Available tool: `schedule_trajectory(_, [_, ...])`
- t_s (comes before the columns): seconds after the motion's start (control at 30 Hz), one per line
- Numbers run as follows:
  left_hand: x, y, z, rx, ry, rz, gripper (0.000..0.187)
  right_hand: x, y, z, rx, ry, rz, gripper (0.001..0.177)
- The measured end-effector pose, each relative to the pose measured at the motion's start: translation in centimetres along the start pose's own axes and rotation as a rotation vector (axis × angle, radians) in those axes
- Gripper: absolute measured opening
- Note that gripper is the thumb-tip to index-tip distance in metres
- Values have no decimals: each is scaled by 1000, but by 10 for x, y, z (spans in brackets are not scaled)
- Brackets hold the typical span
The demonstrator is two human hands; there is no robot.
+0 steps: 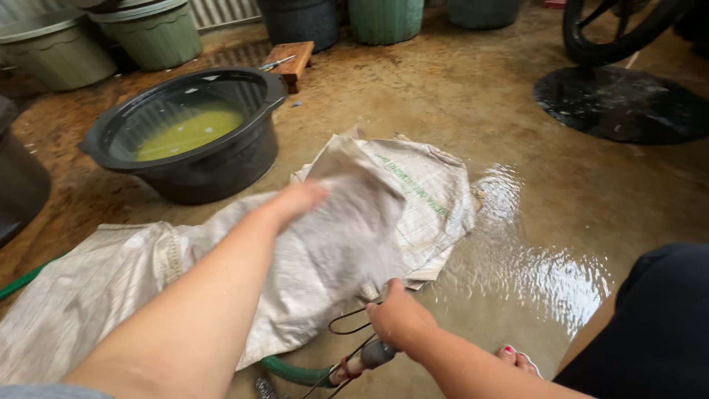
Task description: The person washes several large woven sacks on a wet concrete floor. They use a hose to spray water onto the sacks and a metal scrubber to scrub the surfaces. The person repeatedly flips the sacks over to clean both sides and rinses them thoroughly.
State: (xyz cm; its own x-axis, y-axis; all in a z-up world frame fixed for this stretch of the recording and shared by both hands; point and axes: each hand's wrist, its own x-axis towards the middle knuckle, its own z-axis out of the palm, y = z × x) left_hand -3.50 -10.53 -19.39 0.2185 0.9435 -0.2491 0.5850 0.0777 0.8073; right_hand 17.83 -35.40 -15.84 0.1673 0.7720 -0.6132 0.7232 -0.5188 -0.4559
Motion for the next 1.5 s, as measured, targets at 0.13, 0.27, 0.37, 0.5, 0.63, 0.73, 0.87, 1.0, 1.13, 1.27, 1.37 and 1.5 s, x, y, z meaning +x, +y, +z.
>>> schedule_trajectory(0.13, [-24, -141, 11, 159, 135, -330, 65, 2, 7, 4, -23, -5, -51, 68])
schedule_trajectory(0.27, [-101, -270, 8, -63, 268, -668, 72, 5, 9, 8, -67, -3, -148, 64])
schedule_trajectory(0.37, [-162, -319, 16, -431, 345, -890, 78, 4, 10, 15, -103, -44, -218, 69])
schedule_trajectory(0.5, [-178, -305, 29, -564, 400, -887, 97, 2, 10, 24, -152, -123, -312, 73])
schedule_trajectory(0.63, [-158, -244, 48, 458, 143, -815, 113, -1, 11, 29, -135, -159, -364, 73])
schedule_trajectory(0.73, [-159, -213, 70, 939, -188, -605, 126, -6, 10, 29, -142, -135, -379, 73])
schedule_trajectory(0.87, [-165, -218, 94, 1178, -133, -418, 52, -22, 8, 35, -141, -104, -471, 72])
schedule_trajectory(1.0, [-166, -247, 86, 1111, -150, -421, 34, -35, 6, 40, -166, -141, -491, 78])
schedule_trajectory(1.13, [-162, -224, 78, 955, -25, -310, 31, -39, 5, 36, -151, -142, -500, 74])
schedule_trajectory(1.27, [-125, -127, 96, 907, -168, -89, 59, -40, 0, 37, -146, -115, -532, 70])
schedule_trajectory(1.37, [-70, -41, 112, 926, -468, -3, 62, -35, -5, 36, -161, -88, -497, 68])
schedule_trajectory(1.5, [-42, 24, 81, 655, -640, -18, 53, -24, -7, 23, -132, -21, -408, 72])
